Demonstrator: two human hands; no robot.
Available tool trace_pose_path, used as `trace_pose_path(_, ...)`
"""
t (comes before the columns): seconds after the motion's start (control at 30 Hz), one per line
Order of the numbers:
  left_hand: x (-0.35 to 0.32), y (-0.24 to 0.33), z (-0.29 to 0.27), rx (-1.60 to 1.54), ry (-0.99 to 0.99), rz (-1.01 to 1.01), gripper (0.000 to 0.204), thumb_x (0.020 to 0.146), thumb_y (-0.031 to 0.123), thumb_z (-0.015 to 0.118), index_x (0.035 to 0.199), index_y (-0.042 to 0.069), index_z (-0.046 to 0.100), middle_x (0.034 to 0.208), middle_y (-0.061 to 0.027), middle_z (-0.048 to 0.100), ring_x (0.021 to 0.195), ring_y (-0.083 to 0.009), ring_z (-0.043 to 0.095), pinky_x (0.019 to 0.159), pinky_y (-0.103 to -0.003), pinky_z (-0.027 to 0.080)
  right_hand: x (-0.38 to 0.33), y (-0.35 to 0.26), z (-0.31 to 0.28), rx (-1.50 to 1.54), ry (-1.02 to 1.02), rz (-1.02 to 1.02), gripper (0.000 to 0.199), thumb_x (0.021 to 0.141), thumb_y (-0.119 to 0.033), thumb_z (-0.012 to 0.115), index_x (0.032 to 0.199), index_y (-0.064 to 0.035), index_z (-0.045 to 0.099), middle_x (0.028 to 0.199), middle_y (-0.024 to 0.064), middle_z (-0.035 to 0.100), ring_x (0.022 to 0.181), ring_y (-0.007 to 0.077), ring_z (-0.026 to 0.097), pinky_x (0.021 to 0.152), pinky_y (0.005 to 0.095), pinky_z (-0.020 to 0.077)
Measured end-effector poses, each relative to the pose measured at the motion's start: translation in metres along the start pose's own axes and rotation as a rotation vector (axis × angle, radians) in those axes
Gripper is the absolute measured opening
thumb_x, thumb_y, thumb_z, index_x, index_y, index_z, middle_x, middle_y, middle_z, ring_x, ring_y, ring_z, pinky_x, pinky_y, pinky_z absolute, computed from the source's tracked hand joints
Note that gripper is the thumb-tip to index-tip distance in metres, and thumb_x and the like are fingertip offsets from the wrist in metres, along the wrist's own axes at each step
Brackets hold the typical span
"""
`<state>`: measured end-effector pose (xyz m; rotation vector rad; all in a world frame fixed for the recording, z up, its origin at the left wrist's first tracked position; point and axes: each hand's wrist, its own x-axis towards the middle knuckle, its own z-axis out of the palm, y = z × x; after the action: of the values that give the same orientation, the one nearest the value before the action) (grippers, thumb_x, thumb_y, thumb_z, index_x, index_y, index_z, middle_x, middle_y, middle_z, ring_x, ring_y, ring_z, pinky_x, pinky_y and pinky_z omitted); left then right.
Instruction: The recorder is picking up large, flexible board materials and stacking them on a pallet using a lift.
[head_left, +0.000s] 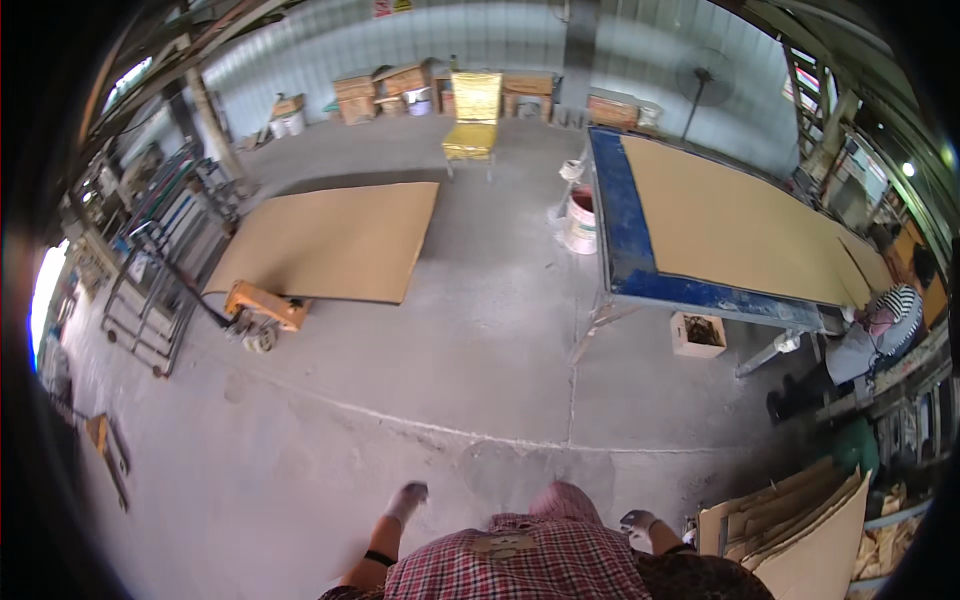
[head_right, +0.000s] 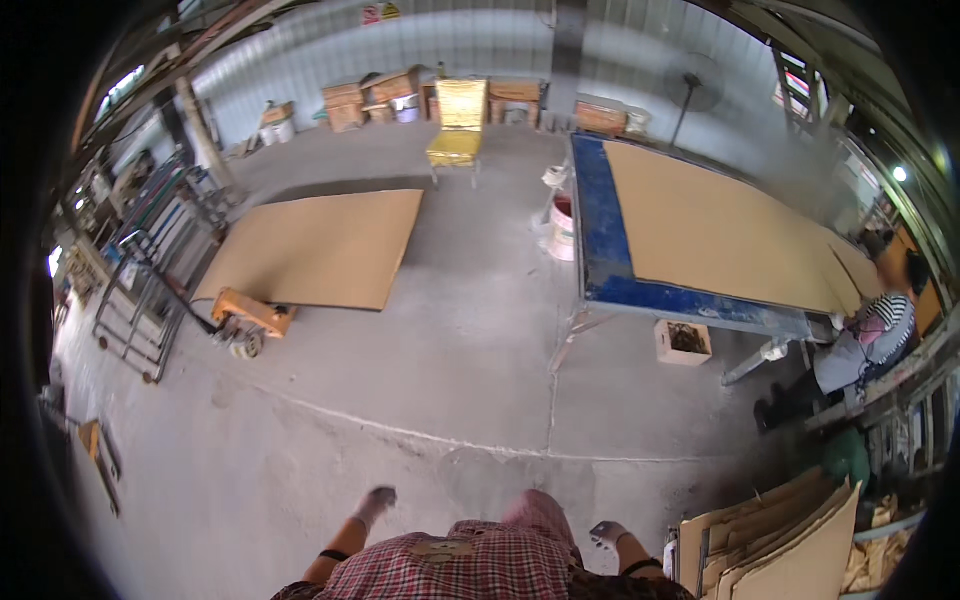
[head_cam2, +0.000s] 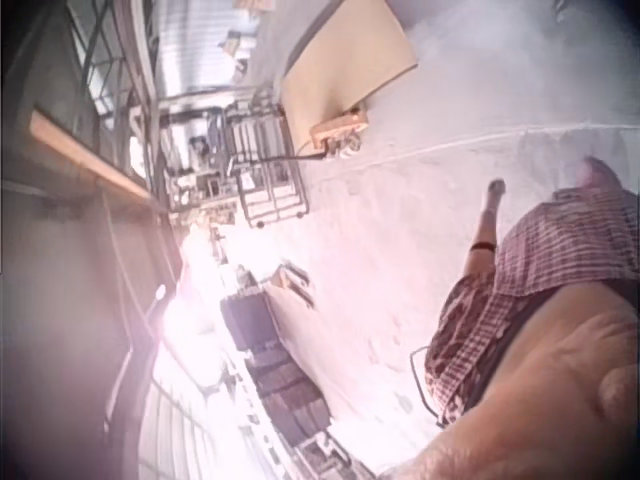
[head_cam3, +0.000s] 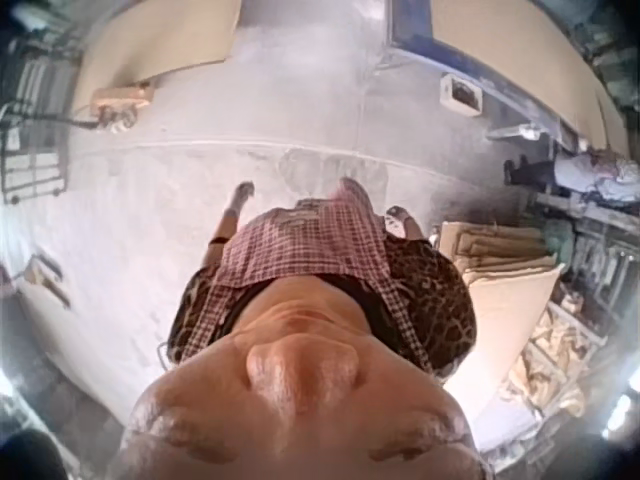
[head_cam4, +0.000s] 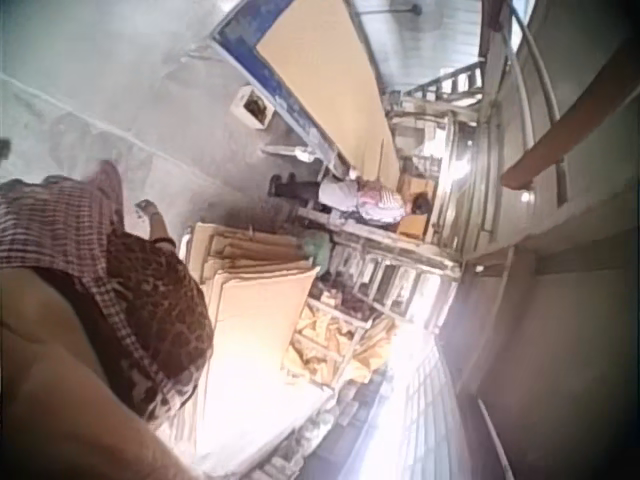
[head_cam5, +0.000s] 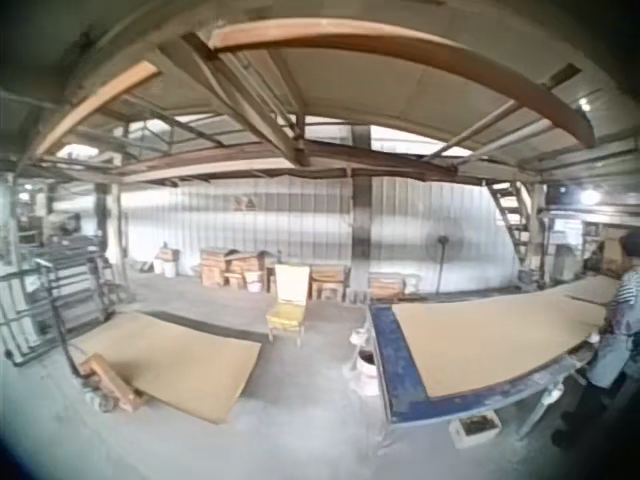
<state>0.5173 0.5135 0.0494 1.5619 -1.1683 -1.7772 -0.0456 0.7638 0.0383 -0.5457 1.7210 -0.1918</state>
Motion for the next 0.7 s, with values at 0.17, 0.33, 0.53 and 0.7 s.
trace_pose_path(0.17,0.124,0.233,0.036,-0.300,0.039,0.173,0.022,0.085,0.011,0.051,0.103,-0.001,0.056,0.089,-0.0089,0.061,0.081,-0.0165,0.057,0.071,-0.026,0.046,0.079,-0.199,-0.079,-0.171,0.098,-0.203,0.026,0.083,-0.026,0.054,0.099,-0.0054,0.057,0.086,0.0084,0.063,0.072,0.0181,0.060,0.062,0.0309,0.0490)
trace_pose_path(0.33,0.205,0.184,-0.032,-0.133,-0.321,0.295,0.029,0.088,0.014,0.045,0.113,0.003,0.052,0.105,-0.0117,0.058,0.088,-0.0218,0.058,0.082,-0.032,0.045,0.240,-0.404,-0.109,0.739,-0.266,-0.704,0.027,0.081,-0.022,0.056,0.102,-0.0049,0.054,0.095,0.0085,0.060,0.088,0.0167,0.058,0.073,0.0283,0.0463)
trace_pose_path(0.53,0.305,0.307,-0.092,0.244,-0.160,0.105,0.023,0.087,0.012,0.043,0.106,0.004,0.054,0.101,-0.0110,0.059,0.087,-0.0207,0.058,0.079,-0.031,0.046,0.235,-0.701,-0.181,-0.556,0.786,-0.678,0.056,0.079,-0.036,0.053,0.126,-0.0118,0.037,0.136,0.0120,0.030,0.126,0.0294,0.025,0.103,0.0447,0.0197)
trace_pose_path(0.7,0.443,0.398,-0.151,0.572,-0.004,-0.029,0.019,0.086,0.009,0.042,0.099,0.004,0.056,0.096,-0.0104,0.060,0.085,-0.0195,0.058,0.075,-0.030,0.046,0.295,-0.820,-0.304,-0.634,1.069,-0.255,0.070,0.079,-0.049,0.048,0.136,-0.0151,0.024,0.142,0.0135,0.016,0.130,0.0321,0.017,0.105,0.0456,0.0142)
